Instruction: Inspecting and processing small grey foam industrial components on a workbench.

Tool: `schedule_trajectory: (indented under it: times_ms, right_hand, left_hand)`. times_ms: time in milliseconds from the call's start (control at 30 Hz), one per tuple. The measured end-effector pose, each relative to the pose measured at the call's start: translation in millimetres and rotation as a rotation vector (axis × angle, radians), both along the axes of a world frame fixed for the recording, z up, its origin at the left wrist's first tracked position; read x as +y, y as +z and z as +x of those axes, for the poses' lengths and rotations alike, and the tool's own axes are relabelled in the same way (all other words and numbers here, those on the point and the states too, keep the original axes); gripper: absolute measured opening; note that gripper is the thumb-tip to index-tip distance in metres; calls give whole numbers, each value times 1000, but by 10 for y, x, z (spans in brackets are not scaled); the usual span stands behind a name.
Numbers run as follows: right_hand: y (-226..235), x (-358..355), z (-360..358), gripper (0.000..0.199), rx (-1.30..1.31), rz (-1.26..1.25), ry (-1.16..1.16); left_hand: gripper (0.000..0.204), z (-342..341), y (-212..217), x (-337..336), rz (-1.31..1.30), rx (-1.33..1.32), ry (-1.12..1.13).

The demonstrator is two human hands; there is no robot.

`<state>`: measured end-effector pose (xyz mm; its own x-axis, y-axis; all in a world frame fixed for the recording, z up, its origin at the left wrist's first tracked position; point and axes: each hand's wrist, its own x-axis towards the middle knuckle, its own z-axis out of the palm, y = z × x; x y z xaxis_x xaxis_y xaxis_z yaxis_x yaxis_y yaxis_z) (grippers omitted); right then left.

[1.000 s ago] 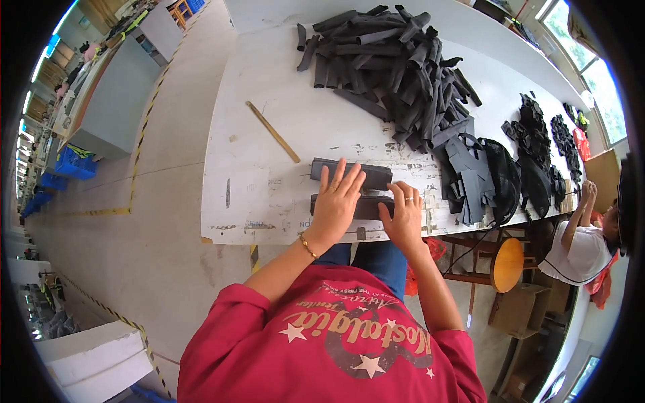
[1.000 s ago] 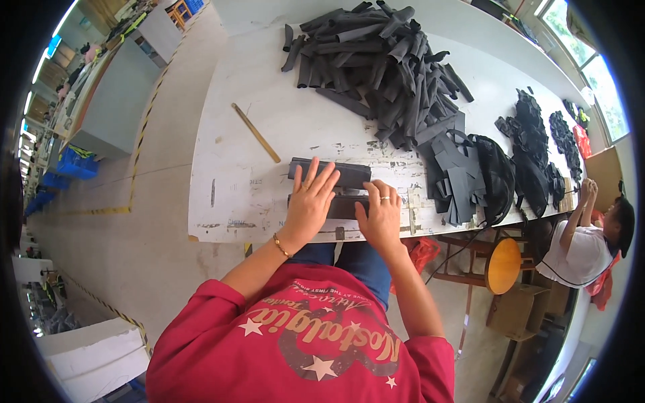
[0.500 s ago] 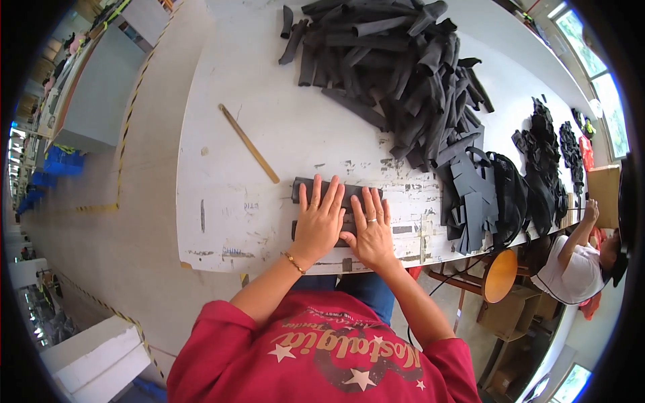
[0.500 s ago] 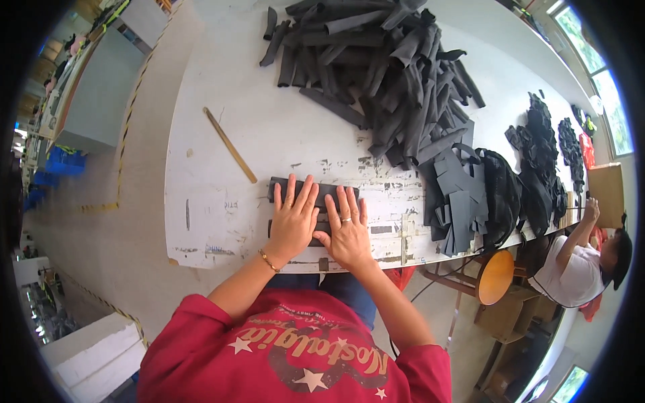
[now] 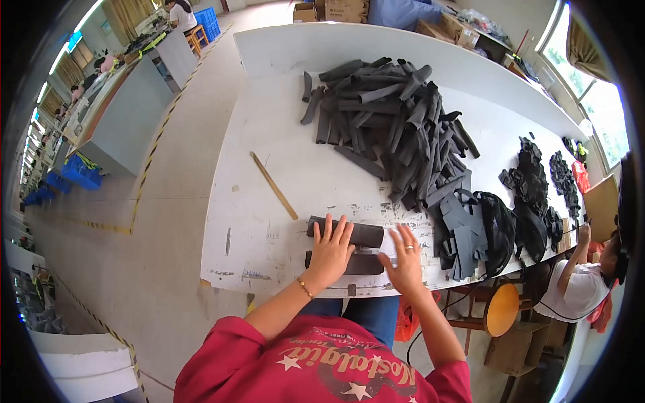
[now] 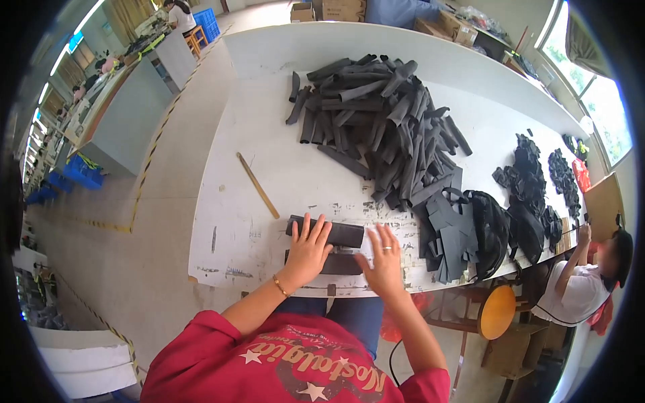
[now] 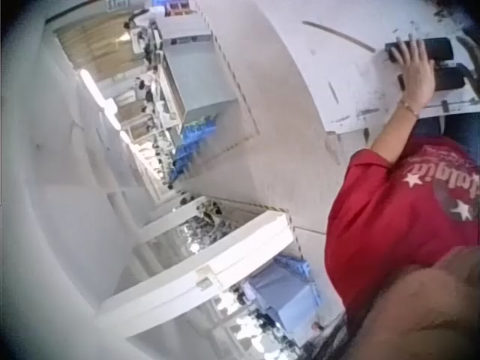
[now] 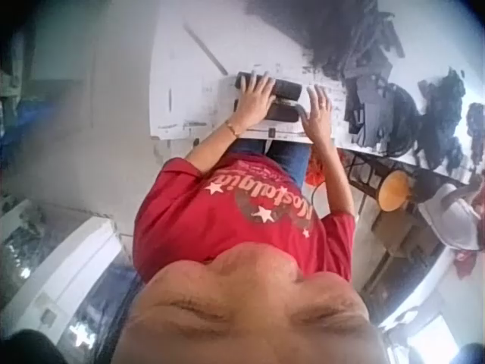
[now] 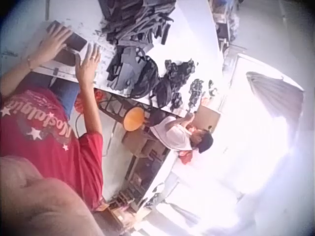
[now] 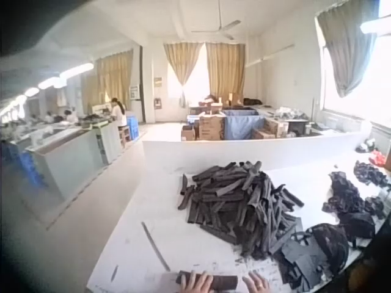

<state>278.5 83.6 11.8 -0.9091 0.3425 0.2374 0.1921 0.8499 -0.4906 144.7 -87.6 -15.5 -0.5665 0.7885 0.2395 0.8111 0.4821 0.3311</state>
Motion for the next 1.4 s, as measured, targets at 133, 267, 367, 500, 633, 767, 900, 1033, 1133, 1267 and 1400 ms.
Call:
schedule_trajectory:
  times_ms: [133,267,367,500,633,767,900,1033,1133,1267,1400]
  right_hand:
    - [46,532,390,38,116,54,-237]
    - [213,869,705,23,161,150,-393]
    - [165,927,689,12,216,116,-405]
    - [86,817,486,15,228,9,-344]
    - [-26,802,442,18,180,25,-375]
    - [-91,935,440,19,111,21,-410]
    - [-71,1095,334,21,101,-59,-480]
    - [-79,1153,260,21,169,-92,-466]
    - [80,1056,260,20,237,-43,-404]
    - [259,712,7,24,404,-353,-206]
    - [507,335,-543,44,336,-1300,-77]
  left_hand:
    - [46,-166,412,24,66,49,-34]
    - [29,-1327,501,380,565,-158,74]
    - [31,-2537,165,635,538,-198,338]
    - [53,-3444,-152,1048,385,-38,546]
    - [87,-4013,-266,1598,433,18,442]
    - [76,-4490,-600,1964,174,15,344]
    - [45,-5103,-772,1402,368,-436,305]
    - [43,-5165,-837,588,829,-578,660]
    - [40,-4393,-462,577,990,-528,662]
    - [23,-2805,593,512,1068,-582,394]
    - [20,-1293,937,576,795,-740,237]
